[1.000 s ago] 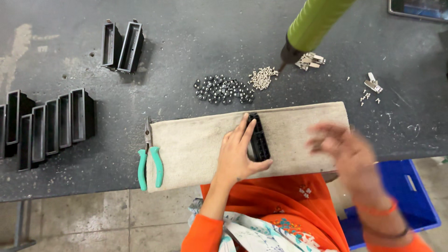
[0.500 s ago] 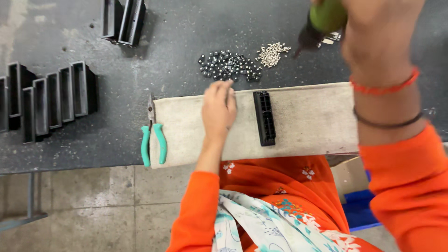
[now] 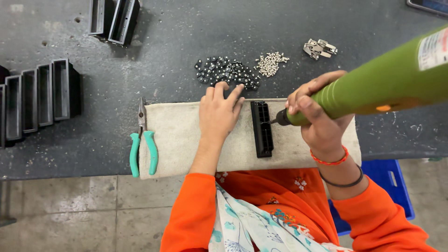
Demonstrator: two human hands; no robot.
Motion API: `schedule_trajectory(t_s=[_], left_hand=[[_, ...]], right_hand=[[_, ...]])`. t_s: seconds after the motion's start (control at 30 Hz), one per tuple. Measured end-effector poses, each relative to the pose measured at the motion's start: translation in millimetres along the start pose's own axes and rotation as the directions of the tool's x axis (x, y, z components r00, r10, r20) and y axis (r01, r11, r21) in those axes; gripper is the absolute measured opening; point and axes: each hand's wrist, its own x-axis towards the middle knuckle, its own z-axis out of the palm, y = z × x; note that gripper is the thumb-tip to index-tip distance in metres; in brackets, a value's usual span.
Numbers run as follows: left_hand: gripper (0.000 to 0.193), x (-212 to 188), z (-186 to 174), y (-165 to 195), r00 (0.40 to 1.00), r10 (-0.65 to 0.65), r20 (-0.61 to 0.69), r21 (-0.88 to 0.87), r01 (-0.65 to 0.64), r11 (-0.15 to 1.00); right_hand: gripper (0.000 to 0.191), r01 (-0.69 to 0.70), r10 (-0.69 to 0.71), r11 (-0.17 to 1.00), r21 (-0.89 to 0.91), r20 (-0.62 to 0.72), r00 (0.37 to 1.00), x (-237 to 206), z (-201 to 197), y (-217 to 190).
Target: The person sits at a workbench and uses a green electric screwdriver to drive screws into black plastic housings, attaching small metal fittings. They pick screws from piles on the table, hold each housing steady with one hand while driving screws, and set finished housings aside with other completed units.
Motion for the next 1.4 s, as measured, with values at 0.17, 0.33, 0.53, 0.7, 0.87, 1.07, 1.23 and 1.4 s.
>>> schedule_trajectory(t_s=[0.17,0.33,0.53,0.7,0.87,1.07,1.23,1.4], left_hand=[[0.022,-3,5,-2,1.0,0.009,-0.019,-0.031,-0.01,0.999],[0.024,-4,7,-3,1.0,-0.013,-0.015,-0.027,0.012,1.0],[0.015,2,4,-4,0.999,-0.035,0.0,-0.059,0.035,0.998],[0.012,-3,5,-4,0.999,-0.043,-0.029,-0.107,0.04,0.993],[0.014,-5,6,-7,0.997,-0.046,-0.068,-0.162,0.035,0.986],[0.021,-4,7,-6,0.997,-0.072,-0.039,-0.101,0.068,0.993],[0.015,-6,7,-8,0.997,-0.066,-0.051,-0.119,0.059,0.991],[0.015,-6,10,-10,0.987,-0.154,-0.046,-0.172,0.144,0.974]], right_hand=[[0.021,-0.017,0.017,1.0,-0.027,0.003,1.0,-5,0,9],[0.02,0.008,-0.007,0.999,-0.041,0.02,1.0,-3,-1,9],[0.019,0.022,-0.022,1.0,-0.02,0.02,1.0,-2,-3,8],[0.019,-0.002,0.004,0.998,-0.057,0.037,0.999,-5,-7,12],[0.019,0.006,-0.003,0.998,-0.064,0.045,0.999,-3,-10,17],[0.02,-0.003,0.004,0.999,-0.046,0.021,1.0,-4,-7,21],[0.022,-0.031,0.031,0.999,-0.018,0.005,1.0,-1,-4,19],[0.02,-0.022,0.022,1.0,0.005,0.004,1.0,2,1,8]])
